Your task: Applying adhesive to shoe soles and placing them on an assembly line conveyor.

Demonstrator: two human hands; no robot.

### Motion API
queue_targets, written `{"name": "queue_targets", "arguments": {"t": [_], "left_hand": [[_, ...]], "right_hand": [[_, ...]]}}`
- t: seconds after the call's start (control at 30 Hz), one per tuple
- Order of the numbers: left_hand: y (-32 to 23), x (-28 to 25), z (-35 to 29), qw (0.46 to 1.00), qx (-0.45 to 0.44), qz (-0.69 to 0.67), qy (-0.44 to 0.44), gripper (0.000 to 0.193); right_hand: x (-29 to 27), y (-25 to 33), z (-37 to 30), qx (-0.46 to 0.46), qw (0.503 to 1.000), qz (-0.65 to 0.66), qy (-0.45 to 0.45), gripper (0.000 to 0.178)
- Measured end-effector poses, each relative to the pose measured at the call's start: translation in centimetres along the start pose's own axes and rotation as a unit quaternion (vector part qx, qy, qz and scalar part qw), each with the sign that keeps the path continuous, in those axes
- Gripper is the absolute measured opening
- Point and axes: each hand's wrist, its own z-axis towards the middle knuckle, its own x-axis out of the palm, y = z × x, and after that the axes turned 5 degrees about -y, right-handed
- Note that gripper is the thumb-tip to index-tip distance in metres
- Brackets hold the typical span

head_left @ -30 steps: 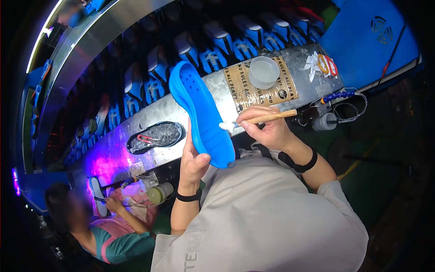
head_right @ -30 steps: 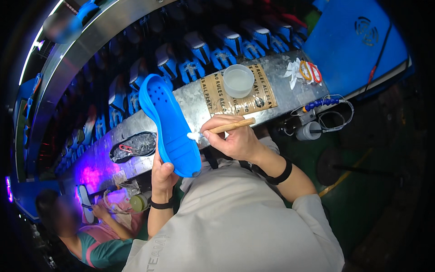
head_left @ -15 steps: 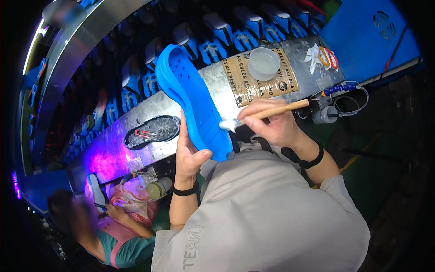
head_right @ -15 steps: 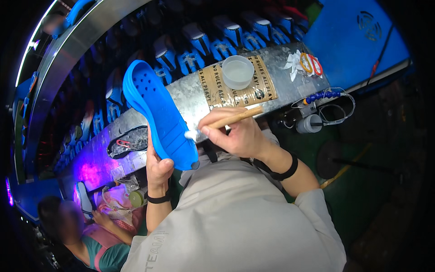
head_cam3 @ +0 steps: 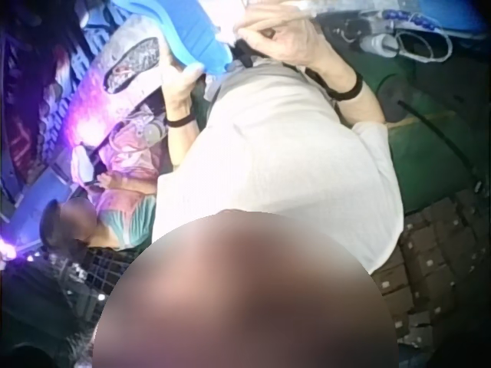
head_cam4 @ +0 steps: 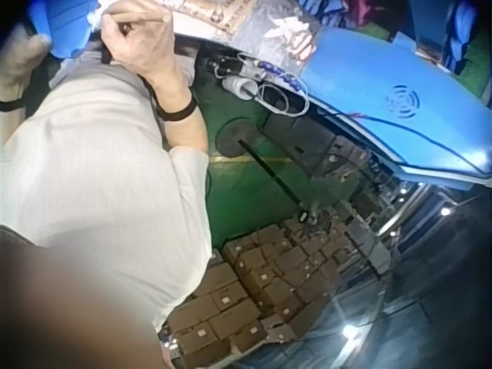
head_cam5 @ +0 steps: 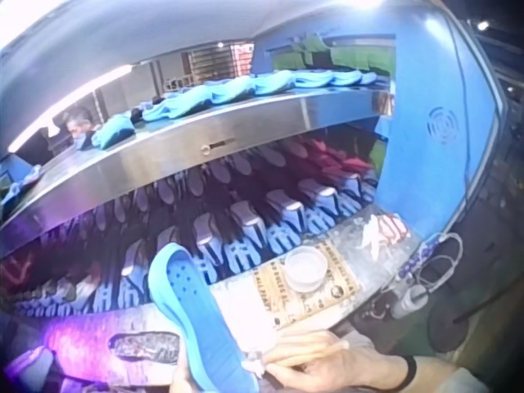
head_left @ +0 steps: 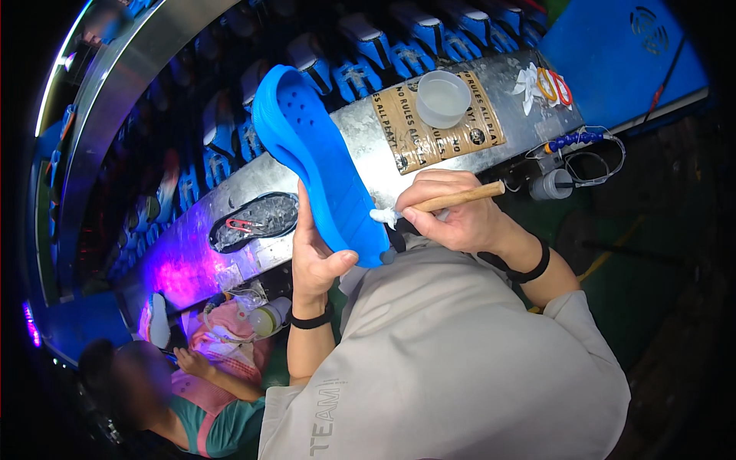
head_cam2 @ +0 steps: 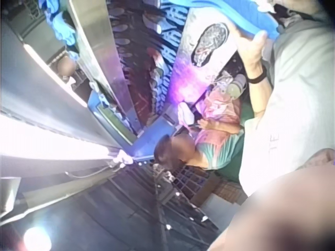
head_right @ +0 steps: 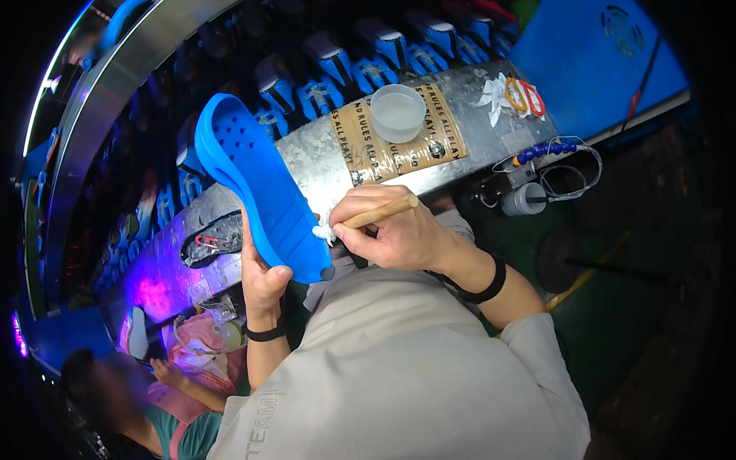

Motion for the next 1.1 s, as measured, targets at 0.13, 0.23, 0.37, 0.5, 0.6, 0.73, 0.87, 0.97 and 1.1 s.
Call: {"name": "queue_targets", "arguments": {"t": [0.13, 0.23, 0.37, 0.5, 0.6, 0.73, 0.87, 0.97, 1.1], "left_hand": [[-0.1, 0.2, 0.2, 1.000, -0.003, -0.011, -0.008, 0.121], [0.1, 0.3, 0.5, 0.999, 0.001, 0.016, -0.041, 0.117], [0.4, -0.6, 1.0, 0.999, -0.007, -0.047, 0.000, 0.114], [0.7, -1.5, 0.7, 0.978, -0.030, -0.204, 0.018, 0.108], [0.3, -1.9, 0.3, 0.970, -0.056, -0.237, -0.001, 0.109], [-3.7, -2.2, 0.6, 0.967, -0.077, -0.226, 0.091, 0.109], [-11.5, -1.5, 2.1, 0.977, -0.016, -0.173, 0.124, 0.110], [-19.8, -2.2, 6.9, 0.963, 0.091, -0.204, 0.153, 0.101], [-24.7, -2.8, 11.5, 0.940, 0.226, -0.251, 0.040, 0.083]], "right_hand": [[0.0, -0.1, -0.2, 0.007, 1.000, 0.027, -0.002, 0.001], [-0.4, -0.3, -0.5, 0.062, 0.996, 0.071, 0.002, 0.005], [-0.7, -0.9, -1.5, 0.099, 0.968, 0.158, -0.168, 0.015], [0.6, -4.1, -1.6, 0.085, 0.958, 0.103, -0.255, 0.017], [1.6, -6.8, -1.5, 0.071, 0.961, 0.022, -0.265, 0.017], [2.4, -8.9, -0.7, 0.042, 0.970, -0.036, -0.236, 0.016], [2.8, -9.9, -1.1, 0.057, 0.976, -0.052, -0.205, 0.017], [3.0, -10.6, -1.4, 0.061, 0.977, -0.073, -0.192, 0.017], [3.1, -11.3, -1.9, 0.068, 0.976, -0.059, -0.199, 0.016]]}}
